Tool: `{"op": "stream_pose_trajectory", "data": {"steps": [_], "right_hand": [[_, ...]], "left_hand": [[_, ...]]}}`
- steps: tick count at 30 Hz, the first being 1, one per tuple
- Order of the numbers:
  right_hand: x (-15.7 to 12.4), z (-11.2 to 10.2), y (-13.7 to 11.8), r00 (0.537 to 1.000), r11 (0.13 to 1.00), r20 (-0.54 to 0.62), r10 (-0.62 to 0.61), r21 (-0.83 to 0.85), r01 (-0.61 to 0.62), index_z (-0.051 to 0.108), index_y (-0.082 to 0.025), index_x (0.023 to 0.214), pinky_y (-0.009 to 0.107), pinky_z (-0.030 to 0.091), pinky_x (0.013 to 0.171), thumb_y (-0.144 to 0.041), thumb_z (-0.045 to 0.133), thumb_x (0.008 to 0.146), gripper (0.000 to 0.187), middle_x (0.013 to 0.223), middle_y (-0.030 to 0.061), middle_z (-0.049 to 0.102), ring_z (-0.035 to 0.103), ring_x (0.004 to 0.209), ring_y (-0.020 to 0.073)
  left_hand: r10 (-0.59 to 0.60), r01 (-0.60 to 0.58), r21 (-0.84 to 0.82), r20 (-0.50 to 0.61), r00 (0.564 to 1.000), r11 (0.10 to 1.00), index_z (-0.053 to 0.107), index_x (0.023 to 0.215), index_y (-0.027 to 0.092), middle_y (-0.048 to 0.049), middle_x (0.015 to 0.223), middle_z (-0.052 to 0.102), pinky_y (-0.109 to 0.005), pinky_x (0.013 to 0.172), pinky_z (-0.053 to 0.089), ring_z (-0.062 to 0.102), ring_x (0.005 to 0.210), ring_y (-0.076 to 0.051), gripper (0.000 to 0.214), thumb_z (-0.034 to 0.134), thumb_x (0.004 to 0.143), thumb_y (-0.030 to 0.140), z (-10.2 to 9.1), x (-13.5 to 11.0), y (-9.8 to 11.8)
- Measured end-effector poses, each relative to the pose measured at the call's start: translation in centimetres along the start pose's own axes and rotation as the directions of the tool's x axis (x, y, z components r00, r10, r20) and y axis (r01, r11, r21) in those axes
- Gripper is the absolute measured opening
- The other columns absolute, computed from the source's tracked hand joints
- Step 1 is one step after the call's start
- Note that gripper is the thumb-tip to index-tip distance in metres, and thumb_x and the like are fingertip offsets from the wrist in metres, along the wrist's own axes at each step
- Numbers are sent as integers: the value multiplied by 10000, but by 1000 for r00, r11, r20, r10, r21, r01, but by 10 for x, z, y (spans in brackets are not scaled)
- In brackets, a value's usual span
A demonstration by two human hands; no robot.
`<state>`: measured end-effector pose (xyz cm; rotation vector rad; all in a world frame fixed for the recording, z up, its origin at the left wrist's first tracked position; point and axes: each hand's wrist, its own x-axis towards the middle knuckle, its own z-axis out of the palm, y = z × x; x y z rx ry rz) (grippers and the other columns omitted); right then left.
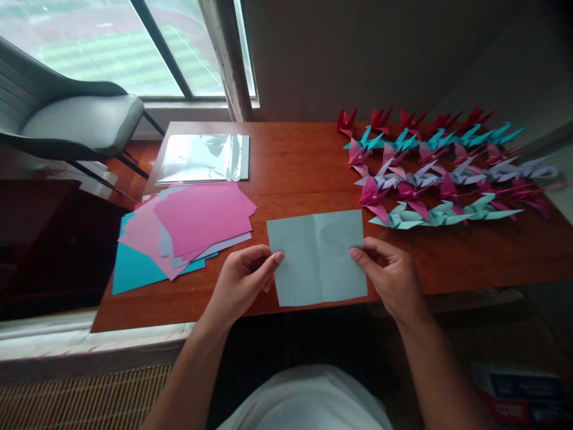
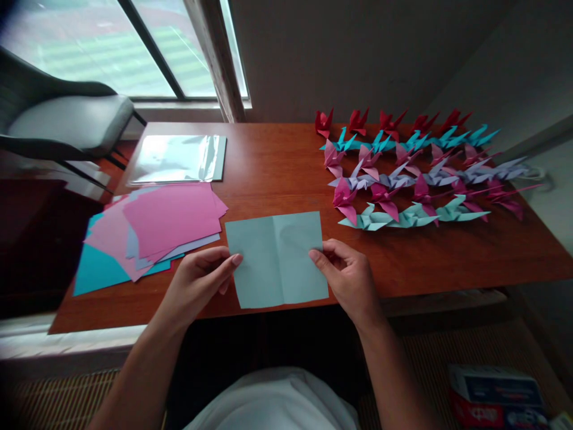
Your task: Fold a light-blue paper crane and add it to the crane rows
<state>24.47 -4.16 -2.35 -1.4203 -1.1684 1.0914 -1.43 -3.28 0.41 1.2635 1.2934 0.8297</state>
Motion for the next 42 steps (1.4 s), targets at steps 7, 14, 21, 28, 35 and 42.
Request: {"op": "stream_pose_trajectory", "data": {"steps": [7,14,21,28,35,42], "right_hand": [[0,3,-1,996,993,17,88,71,-89,750,-211,796,214,497,638,-376,806,797,174,742,-10,698,611,685,119],[0,2,0,991,986,45,124,104,-128,735,-204,781,216,466,627,-392,801,805,200,721,-16,655,575,684,117],[-2,3,-1,987,979,59,152,127,-159,735,-210,790,205,464,638,-393,801,809,196,736,-19,668,582,686,110],[1,2,3,997,995,29,76,67,-78,750,-226,839,219,494,654,-397,779,827,174,771,-10,690,606,703,122],[-7,-5,-11,995,998,-102,7,-69,-14,768,-205,795,220,389,439,-419,831,760,226,546,-33,573,486,483,101],[-11,-1,-25,998,998,-38,-48,44,50,792,-246,888,217,517,504,-349,788,804,133,789,27,768,700,650,156]], "left_hand": [[-2,2,-44,13,1000,999,570,692,162,53,512,485,-176,463,289,417,477,-64,351,678,899,425,-2,2,-7],[-9,12,-94,31,999,996,499,674,177,70,571,376,-190,445,224,316,499,-59,390,673,899,444,0,2,-8],[10,-9,-44,37,999,999,475,643,177,64,583,354,-204,457,210,297,516,-64,418,657,910,443,0,1,-8],[32,-32,5,-25,999,999,516,634,168,48,596,391,-204,488,267,357,552,-76,400,697,881,427,0,1,-6],[68,-76,-101,-83,994,992,670,749,156,46,464,509,-188,403,284,377,415,-64,274,702,891,388,-1,-2,-3],[228,-252,-120,-187,956,960,795,961,182,-61,831,788,-202,573,541,694,667,-143,143,744,837,232,-1,-3,-8]]}}
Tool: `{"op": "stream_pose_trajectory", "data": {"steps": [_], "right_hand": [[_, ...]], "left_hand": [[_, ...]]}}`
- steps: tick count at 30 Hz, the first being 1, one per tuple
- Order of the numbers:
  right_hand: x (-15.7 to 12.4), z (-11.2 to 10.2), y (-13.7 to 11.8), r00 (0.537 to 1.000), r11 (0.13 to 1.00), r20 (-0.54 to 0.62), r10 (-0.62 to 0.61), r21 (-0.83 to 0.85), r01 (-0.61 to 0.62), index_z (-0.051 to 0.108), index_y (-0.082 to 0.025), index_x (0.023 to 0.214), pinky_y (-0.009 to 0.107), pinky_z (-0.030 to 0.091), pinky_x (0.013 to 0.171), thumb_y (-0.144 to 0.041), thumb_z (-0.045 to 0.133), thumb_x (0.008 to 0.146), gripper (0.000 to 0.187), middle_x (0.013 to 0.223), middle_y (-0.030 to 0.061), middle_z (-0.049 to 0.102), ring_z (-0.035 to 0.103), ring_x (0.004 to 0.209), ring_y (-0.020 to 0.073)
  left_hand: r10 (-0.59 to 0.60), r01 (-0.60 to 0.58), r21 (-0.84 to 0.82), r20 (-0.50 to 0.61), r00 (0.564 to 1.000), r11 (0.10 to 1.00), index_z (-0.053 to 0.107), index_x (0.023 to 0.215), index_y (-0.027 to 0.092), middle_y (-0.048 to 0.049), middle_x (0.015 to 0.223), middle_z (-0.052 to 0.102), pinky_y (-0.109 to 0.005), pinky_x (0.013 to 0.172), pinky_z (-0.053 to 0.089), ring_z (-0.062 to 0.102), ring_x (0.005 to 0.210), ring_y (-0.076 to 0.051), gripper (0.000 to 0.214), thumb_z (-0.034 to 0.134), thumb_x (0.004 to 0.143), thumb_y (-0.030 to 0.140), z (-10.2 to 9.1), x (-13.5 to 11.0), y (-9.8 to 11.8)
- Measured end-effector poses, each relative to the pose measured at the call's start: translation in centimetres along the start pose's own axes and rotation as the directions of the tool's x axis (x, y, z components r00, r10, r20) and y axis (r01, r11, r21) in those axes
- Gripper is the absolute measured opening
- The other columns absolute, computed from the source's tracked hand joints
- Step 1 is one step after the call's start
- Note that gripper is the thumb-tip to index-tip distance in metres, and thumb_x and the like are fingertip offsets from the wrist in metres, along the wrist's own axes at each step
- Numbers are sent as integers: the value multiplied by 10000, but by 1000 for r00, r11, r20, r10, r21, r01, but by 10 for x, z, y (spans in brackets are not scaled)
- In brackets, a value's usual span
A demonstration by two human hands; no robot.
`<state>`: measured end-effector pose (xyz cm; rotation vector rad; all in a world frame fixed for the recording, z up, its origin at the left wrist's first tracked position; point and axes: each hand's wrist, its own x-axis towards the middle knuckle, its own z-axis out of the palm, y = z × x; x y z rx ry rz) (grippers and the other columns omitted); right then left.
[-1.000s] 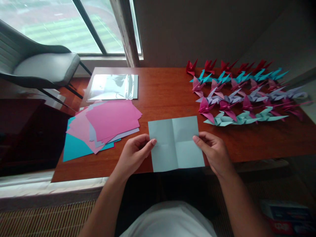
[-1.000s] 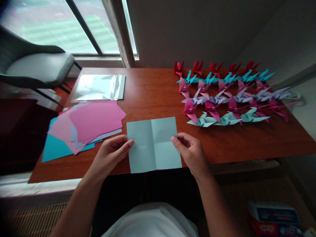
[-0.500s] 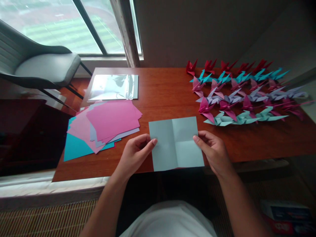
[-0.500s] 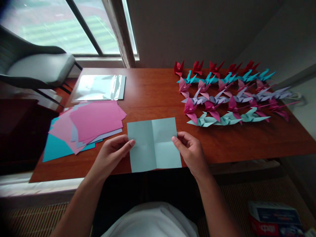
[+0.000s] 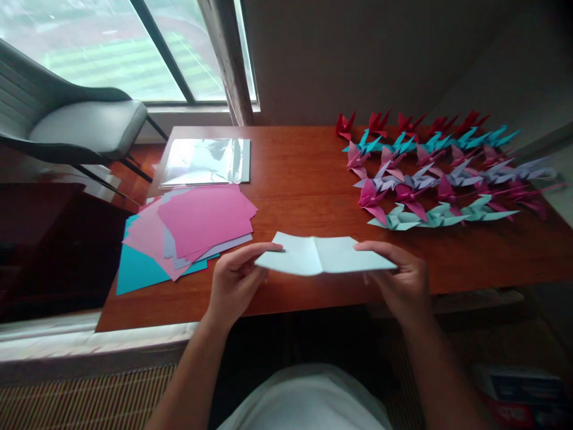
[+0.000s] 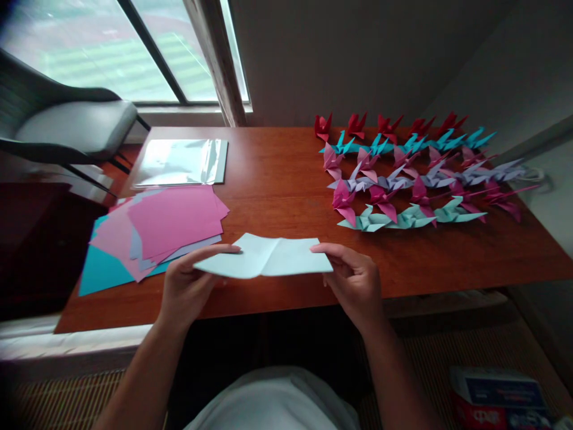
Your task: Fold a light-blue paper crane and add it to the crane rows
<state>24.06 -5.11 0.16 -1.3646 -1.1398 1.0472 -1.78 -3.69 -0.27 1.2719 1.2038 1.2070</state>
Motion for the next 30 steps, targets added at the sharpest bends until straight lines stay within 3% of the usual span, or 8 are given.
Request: {"op": "stream_pose_trajectory", "data": {"steps": [4,9,17,30], "right_hand": [[4,-6,15,991,994,83,-107,-20,109,793,-259,951,306,620,759,-283,773,808,146,964,42,782,741,855,204],[6,-11,25,977,972,122,-174,-136,190,790,-262,980,323,626,780,-262,757,817,166,1014,46,773,734,895,213],[6,-14,22,951,909,151,-271,-286,304,794,-283,952,340,618,792,-220,724,840,146,958,23,793,745,893,218],[8,-23,18,924,878,163,-346,-291,380,818,-338,919,308,609,739,-224,713,874,163,931,2,801,760,839,206]], "left_hand": [[51,-50,22,-15,999,998,801,1008,183,-81,997,802,-265,822,604,748,920,-204,192,714,837,174,-3,0,-2],[61,-61,19,21,998,998,797,1013,186,-76,1013,798,-274,855,603,746,931,-204,215,720,818,141,-5,-1,-8],[-36,36,-96,8,999,995,803,1037,202,-78,1084,796,-294,937,579,736,1046,-220,234,675,846,158,-6,-3,-10],[-56,61,-82,64,996,995,830,908,214,-62,940,816,-234,752,622,773,863,-198,151,793,771,161,-6,1,-7]]}}
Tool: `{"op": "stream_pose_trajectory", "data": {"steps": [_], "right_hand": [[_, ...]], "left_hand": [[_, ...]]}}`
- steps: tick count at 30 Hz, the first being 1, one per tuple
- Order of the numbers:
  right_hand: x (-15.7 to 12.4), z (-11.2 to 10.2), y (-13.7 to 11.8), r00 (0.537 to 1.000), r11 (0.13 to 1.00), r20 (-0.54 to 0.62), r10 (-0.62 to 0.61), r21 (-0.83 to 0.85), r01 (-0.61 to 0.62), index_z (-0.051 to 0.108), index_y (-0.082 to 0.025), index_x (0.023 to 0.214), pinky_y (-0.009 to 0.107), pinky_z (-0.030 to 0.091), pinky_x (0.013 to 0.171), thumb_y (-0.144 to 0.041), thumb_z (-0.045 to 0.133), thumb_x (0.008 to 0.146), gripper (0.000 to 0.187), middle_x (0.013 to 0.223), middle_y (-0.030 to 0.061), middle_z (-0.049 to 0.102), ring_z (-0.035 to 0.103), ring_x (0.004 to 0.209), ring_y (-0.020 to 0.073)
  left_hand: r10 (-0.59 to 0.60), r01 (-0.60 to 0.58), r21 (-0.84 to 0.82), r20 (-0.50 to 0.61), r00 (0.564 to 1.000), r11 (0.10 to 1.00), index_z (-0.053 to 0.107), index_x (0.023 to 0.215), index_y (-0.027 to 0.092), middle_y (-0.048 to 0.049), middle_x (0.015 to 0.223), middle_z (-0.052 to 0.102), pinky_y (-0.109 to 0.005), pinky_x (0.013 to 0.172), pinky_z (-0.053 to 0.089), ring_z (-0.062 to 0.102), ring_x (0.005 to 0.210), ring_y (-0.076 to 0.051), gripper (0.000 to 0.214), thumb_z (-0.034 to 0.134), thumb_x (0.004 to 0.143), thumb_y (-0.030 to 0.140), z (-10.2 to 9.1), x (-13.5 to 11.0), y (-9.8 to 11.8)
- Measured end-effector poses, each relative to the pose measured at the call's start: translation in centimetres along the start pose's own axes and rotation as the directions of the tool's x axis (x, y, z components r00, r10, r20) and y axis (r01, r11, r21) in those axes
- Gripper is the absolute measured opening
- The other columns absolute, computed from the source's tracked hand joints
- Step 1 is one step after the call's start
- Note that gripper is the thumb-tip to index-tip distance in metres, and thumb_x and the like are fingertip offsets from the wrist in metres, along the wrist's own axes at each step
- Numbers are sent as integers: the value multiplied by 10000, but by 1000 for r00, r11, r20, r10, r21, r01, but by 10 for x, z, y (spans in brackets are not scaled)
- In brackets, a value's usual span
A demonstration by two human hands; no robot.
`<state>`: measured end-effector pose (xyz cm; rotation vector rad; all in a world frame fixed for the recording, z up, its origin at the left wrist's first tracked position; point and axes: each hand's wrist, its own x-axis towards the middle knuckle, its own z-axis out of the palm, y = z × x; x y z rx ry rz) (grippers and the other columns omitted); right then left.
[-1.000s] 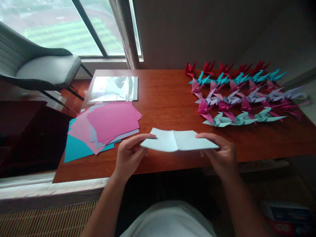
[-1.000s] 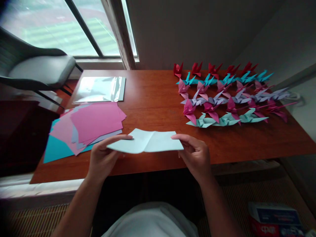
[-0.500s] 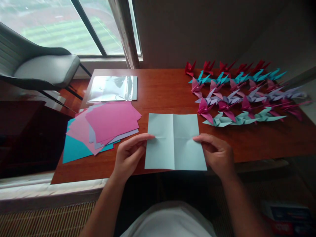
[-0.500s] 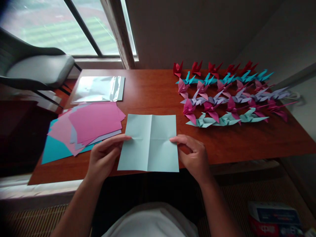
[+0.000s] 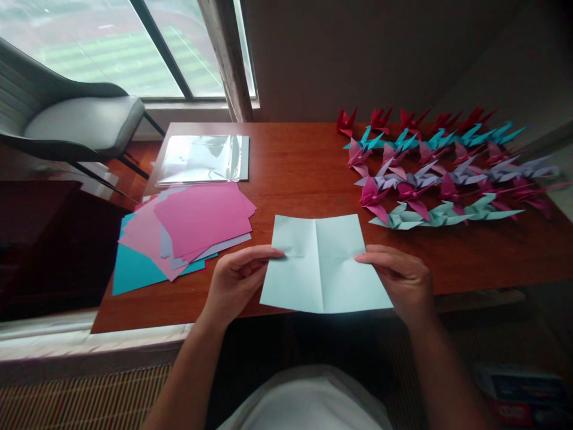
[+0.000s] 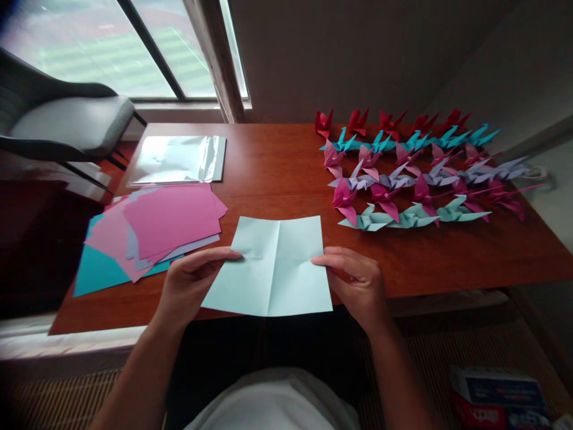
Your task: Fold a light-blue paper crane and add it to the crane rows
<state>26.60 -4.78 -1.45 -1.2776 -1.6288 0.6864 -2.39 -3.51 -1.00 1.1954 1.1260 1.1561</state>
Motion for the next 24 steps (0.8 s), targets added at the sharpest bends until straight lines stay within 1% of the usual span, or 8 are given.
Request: {"op": "stream_pose_trajectory", "data": {"steps": [5,8,11,15,19,20,22,24], "right_hand": [[0,-6,-3,999,1000,42,-2,-9,2,823,-340,915,297,599,729,-245,735,860,141,931,7,791,749,827,200],[1,-8,-4,998,1000,61,3,11,-4,823,-331,903,294,590,726,-247,741,854,127,917,12,782,739,819,199],[1,-7,-4,999,1000,46,27,11,-27,818,-320,884,298,583,734,-277,749,850,89,913,17,781,735,822,204],[-1,-4,-3,997,998,26,69,-6,-69,804,-312,871,314,573,792,-350,756,847,66,925,14,781,735,876,219],[-3,1,-4,994,993,-1,110,48,-109,799,-303,850,310,573,762,-347,764,839,57,904,16,773,729,860,219],[-3,2,-5,994,991,-6,112,77,-111,800,-305,851,303,574,750,-333,773,831,43,902,14,771,729,854,214],[-3,3,-6,994,984,5,105,147,-104,800,-316,873,291,577,742,-298,786,820,58,926,6,773,731,862,207],[-3,2,-6,995,974,58,78,208,-88,797,-327,910,287,583,745,-252,795,810,125,973,1,777,737,881,204]], "left_hand": [[96,-97,206,11,995,974,832,875,222,-62,912,817,-285,808,619,772,865,-220,99,767,812,184,-6,3,-2],[125,-132,224,47,991,965,833,869,239,-45,907,818,-273,813,610,772,846,-205,131,753,812,152,-7,4,-2],[122,-131,213,56,991,968,833,861,240,-40,909,817,-257,815,604,769,847,-196,167,757,788,110,-6,4,0],[97,-104,121,63,993,987,829,910,227,-58,931,812,-258,842,597,760,895,-201,193,763,776,105,-6,1,1],[-3,3,3,67,998,1000,823,922,223,-69,981,797,-246,892,559,725,987,-193,130,708,868,195,-8,-4,2],[-43,48,-71,73,996,996,816,965,227,-70,1022,788,-240,887,553,714,1002,-189,147,688,892,236,-9,-5,2],[-123,148,-255,111,986,956,755,1167,253,-74,1098,761,-248,832,559,707,964,-186,275,653,922,329,-9,-3,3],[-187,233,-388,152,970,892,619,1367,287,-72,1055,746,-261,722,565,700,837,-177,462,634,928,429,-9,1,5]]}}
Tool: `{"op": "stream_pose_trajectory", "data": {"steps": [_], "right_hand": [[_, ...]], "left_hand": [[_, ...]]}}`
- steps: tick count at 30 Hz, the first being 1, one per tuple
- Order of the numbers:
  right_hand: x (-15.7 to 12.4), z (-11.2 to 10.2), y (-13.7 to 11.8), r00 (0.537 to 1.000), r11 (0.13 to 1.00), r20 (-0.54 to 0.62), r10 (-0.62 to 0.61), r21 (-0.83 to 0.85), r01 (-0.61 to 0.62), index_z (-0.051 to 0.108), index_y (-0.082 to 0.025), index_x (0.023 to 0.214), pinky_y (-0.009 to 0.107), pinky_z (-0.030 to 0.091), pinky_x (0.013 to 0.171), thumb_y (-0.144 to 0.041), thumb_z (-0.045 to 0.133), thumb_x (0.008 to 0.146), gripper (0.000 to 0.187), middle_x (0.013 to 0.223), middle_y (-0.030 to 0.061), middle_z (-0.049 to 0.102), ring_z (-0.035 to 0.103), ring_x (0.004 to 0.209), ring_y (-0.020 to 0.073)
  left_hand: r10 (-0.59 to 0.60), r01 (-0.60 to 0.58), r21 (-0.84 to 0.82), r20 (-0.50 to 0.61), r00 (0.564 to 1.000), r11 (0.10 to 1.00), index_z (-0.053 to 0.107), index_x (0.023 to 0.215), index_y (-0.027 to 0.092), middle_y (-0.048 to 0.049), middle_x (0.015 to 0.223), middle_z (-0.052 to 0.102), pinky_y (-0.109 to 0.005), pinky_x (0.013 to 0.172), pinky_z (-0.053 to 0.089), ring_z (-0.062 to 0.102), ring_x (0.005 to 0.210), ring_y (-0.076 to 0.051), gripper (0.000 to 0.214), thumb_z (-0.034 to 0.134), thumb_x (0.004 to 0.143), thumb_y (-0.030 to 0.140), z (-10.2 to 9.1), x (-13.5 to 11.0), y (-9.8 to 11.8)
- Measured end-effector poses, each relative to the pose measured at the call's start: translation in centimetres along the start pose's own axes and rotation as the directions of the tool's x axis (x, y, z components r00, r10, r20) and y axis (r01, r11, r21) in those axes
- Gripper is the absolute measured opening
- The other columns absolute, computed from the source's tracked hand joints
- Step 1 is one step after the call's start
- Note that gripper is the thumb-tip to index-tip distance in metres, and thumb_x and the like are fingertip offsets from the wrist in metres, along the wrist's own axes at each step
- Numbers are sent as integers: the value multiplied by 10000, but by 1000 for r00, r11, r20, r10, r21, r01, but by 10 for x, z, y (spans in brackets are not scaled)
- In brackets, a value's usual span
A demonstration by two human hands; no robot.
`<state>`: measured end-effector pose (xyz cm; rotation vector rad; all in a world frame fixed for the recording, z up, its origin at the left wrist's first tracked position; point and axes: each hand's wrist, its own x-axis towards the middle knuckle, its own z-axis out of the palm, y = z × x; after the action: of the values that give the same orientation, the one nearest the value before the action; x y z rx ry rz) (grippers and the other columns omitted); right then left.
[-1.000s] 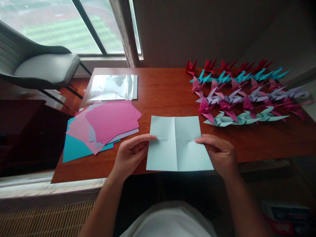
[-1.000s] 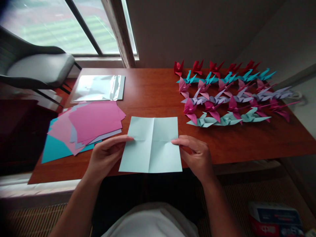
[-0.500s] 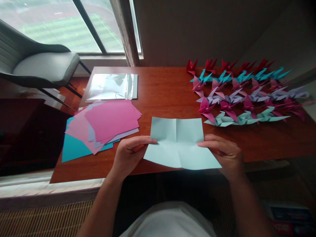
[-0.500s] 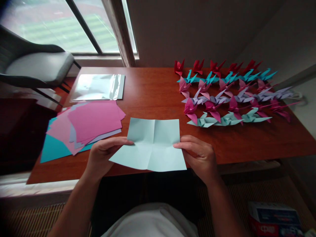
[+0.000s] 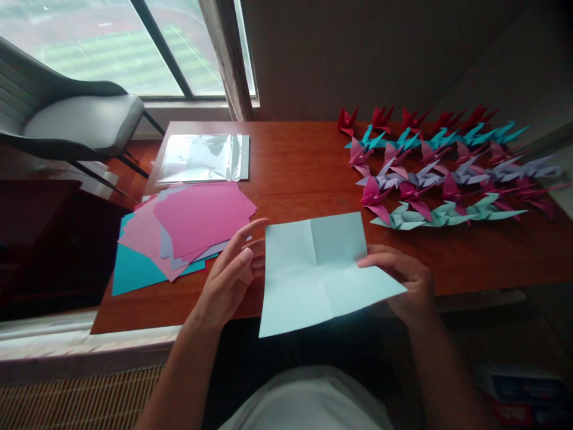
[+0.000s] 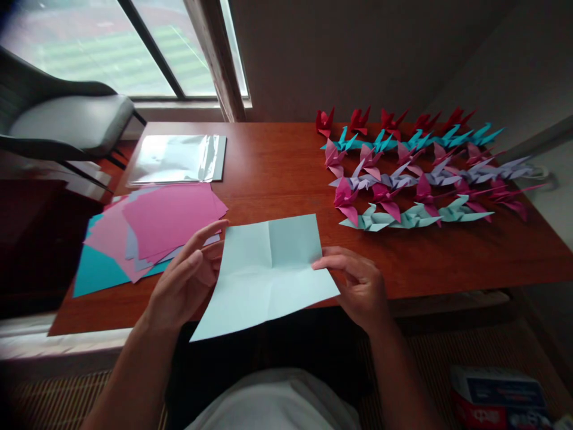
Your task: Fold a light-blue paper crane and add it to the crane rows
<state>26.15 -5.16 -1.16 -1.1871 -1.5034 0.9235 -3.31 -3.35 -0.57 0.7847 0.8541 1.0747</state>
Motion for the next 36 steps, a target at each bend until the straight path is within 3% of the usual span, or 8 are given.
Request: {"op": "stream_pose_trajectory", "data": {"steps": [2,6,12,16,20,23,27,36], "right_hand": [[1,-2,1,997,1000,78,-21,24,19,792,-327,947,287,588,757,-197,790,810,189,1016,4,778,742,895,202],[0,-5,8,983,998,173,-63,39,57,780,-324,992,286,590,814,-119,757,823,266,1059,5,771,738,928,188],[-8,6,12,997,991,69,37,126,-46,679,-373,1248,305,608,872,-105,773,794,535,1195,4,738,722,1051,210],[-9,12,7,999,997,39,-11,-74,14,449,-395,1498,330,616,897,-111,745,810,801,1349,29,679,718,1091,219],[-6,14,5,980,946,99,-171,-260,192,580,-390,1401,304,607,911,-95,719,827,660,1280,6,722,724,1084,207],[-4,12,4,975,934,113,-193,-282,218,722,-362,1218,264,618,803,-91,701,840,466,1075,-12,782,752,907,174],[-3,7,3,989,942,65,-136,-300,149,768,-332,1124,267,613,732,-125,715,850,347,959,-19,791,739,792,165],[1,-8,0,989,947,89,-120,-290,141,770,-330,1112,294,622,762,-133,725,841,338,1027,-18,800,756,826,187]], "left_hand": [[-60,60,-6,-15,998,998,570,1410,294,-48,946,732,-243,645,546,670,739,-157,549,671,899,465,1,4,4],[-119,129,207,-62,991,970,722,1175,230,-40,996,726,-202,668,529,659,796,-140,415,826,783,322,3,10,9],[-75,108,199,-167,983,974,741,892,175,4,764,690,-153,568,467,595,639,-81,214,854,755,295,10,13,1],[17,39,173,-312,950,984,749,1006,199,7,785,698,-142,530,439,567,607,-68,310,864,734,296,17,12,-4],[141,-32,284,-372,917,958,696,1260,249,71,591,549,-138,451,344,430,495,-53,514,832,766,281,21,9,-6],[175,-64,321,-331,927,945,681,1305,267,42,664,628,-162,486,391,475,528,-70,526,800,793,273,19,6,-5],[206,-104,417,-208,956,903,818,983,218,-45,941,776,-194,619,502,648,744,-134,185,736,819,244,8,2,0],[148,-201,579,137,979,791,755,1212,254,-65,1144,780,-303,882,605,739,1023,-232,377,705,848,174,-13,-8,12]]}}
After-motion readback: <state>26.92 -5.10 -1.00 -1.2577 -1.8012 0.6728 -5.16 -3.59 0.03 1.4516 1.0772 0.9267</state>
